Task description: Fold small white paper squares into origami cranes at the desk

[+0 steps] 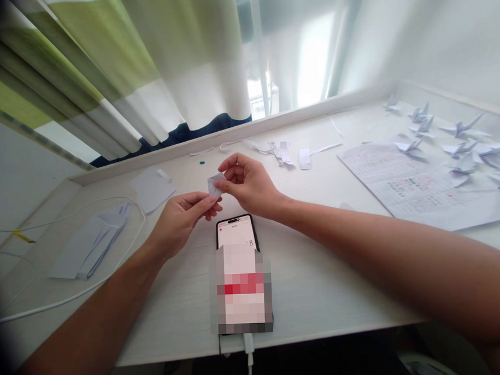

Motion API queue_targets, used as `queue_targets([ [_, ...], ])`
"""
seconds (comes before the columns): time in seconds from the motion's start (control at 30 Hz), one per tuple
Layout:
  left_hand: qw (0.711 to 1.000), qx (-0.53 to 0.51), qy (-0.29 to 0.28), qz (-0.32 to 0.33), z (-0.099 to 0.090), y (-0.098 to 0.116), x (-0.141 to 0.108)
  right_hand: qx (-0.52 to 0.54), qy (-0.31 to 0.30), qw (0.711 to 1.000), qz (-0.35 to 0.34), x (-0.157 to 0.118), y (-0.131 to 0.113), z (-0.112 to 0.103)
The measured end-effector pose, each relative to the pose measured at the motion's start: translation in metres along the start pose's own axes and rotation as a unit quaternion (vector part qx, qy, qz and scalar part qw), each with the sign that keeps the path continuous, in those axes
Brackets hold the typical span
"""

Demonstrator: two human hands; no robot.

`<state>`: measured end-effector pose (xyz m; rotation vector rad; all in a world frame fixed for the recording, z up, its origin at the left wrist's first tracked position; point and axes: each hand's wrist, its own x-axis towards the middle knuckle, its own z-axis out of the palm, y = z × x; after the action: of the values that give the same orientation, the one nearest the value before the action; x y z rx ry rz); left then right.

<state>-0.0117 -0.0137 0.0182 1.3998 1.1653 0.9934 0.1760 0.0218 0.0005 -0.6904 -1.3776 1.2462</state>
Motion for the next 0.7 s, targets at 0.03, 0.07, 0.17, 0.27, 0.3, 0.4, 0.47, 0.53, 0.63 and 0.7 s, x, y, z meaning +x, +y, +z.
queue_targets([
  [0.03, 1.000, 0.007, -0.004, 0.007, 0.0010, 0.0009, -0.0002, 0.001, -0.005, 1.000, -0.002, -0.0004, 0.0000, 0.0007],
  [0.07, 1.000, 0.010, -0.005, 0.012, 0.0019, 0.0015, -0.0003, 0.003, -0.009, 1.000, -0.004, -0.0009, 0.0000, 0.0015],
  [0.17, 1.000, -0.003, 0.005, 0.017, 0.0034, 0.0015, -0.0003, 0.016, -0.011, 1.000, 0.003, -0.0012, -0.0002, 0.0035],
  [0.27, 0.999, -0.023, 0.033, 0.022, 0.0029, -0.0005, 0.0003, 0.049, 0.011, 0.998, 0.036, 0.0005, -0.0003, 0.0034],
  [0.3, 0.998, -0.029, 0.042, 0.024, 0.0024, -0.0011, 0.0005, 0.054, 0.009, 0.997, 0.045, 0.0011, -0.0003, 0.0028],
  [0.4, 0.998, -0.043, 0.050, 0.026, 0.0013, -0.0021, 0.0004, 0.012, -0.030, 0.999, 0.043, 0.0010, -0.0004, 0.0010],
  [0.47, 0.998, -0.049, 0.043, 0.026, 0.0006, -0.0022, -0.0002, -0.033, -0.049, 0.998, 0.029, -0.0006, -0.0002, 0.0004],
  [0.53, 0.997, -0.056, 0.036, 0.025, -0.0001, -0.0026, -0.0005, -0.056, -0.059, 0.996, 0.025, -0.0027, 0.0004, 0.0005],
  [0.63, 0.998, -0.066, 0.020, 0.007, -0.0021, -0.0041, 0.0004, -0.061, -0.063, 0.996, 0.021, -0.0050, 0.0015, 0.0009],
  [0.7, 0.998, -0.069, 0.006, -0.011, -0.0034, -0.0052, 0.0014, -0.064, -0.066, 0.996, 0.018, -0.0057, 0.0018, 0.0008],
])
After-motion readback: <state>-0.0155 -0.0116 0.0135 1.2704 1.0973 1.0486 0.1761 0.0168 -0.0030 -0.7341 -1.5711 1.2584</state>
